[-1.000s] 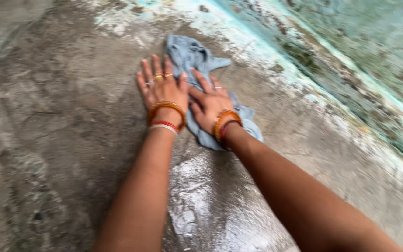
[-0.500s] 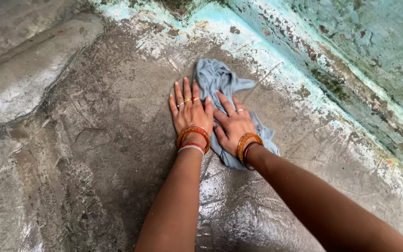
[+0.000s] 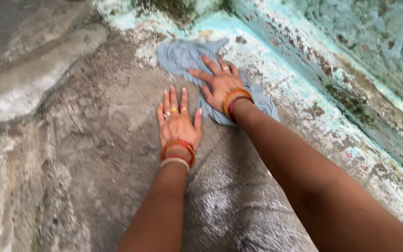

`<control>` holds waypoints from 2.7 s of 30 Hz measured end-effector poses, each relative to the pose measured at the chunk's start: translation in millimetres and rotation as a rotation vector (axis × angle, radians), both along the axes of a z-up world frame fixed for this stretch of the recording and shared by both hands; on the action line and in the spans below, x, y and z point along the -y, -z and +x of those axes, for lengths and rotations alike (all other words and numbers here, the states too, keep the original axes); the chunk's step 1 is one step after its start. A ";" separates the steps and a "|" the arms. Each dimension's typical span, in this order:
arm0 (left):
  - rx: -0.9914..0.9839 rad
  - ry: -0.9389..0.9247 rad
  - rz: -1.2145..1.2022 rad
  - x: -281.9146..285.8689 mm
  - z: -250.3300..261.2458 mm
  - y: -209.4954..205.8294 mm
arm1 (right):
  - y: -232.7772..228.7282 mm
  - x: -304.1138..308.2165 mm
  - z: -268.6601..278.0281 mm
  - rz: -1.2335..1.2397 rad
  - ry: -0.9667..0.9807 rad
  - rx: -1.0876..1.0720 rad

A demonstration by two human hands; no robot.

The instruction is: The person wrings out a cloth over buckets of water and then uses it to wipe a concrete floor.

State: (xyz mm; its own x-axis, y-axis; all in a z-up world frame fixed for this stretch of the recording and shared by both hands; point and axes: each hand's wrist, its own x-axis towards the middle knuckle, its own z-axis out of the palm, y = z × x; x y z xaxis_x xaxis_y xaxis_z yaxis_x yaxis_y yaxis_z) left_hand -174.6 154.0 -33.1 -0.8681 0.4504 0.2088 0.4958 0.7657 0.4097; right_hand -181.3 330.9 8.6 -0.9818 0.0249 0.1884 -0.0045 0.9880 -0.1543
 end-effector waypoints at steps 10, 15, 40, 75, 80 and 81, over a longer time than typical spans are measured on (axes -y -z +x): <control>-0.020 -0.011 -0.135 -12.7 -7.9 -2.7 | 2.2 -65.1 154.2 -0.038 0.379 0.050; -0.022 -0.031 -0.224 -21.9 -14.3 -6.3 | -5.8 -98.2 281.0 0.117 0.385 0.047; 0.111 -0.021 0.199 -13.5 -11.0 -17.7 | -4.9 -44.2 -60.5 0.092 0.258 0.233; 0.030 -0.454 -0.112 193.6 -3.2 -14.2 | 80.2 209.3 -185.0 -0.017 0.150 0.168; -0.019 -0.414 0.394 205.7 -1.2 -5.9 | 10.3 281.1 -119.4 0.034 -0.226 0.220; -0.044 -0.389 0.479 208.4 -2.2 -3.7 | 3.5 282.9 -105.7 0.038 -0.278 0.244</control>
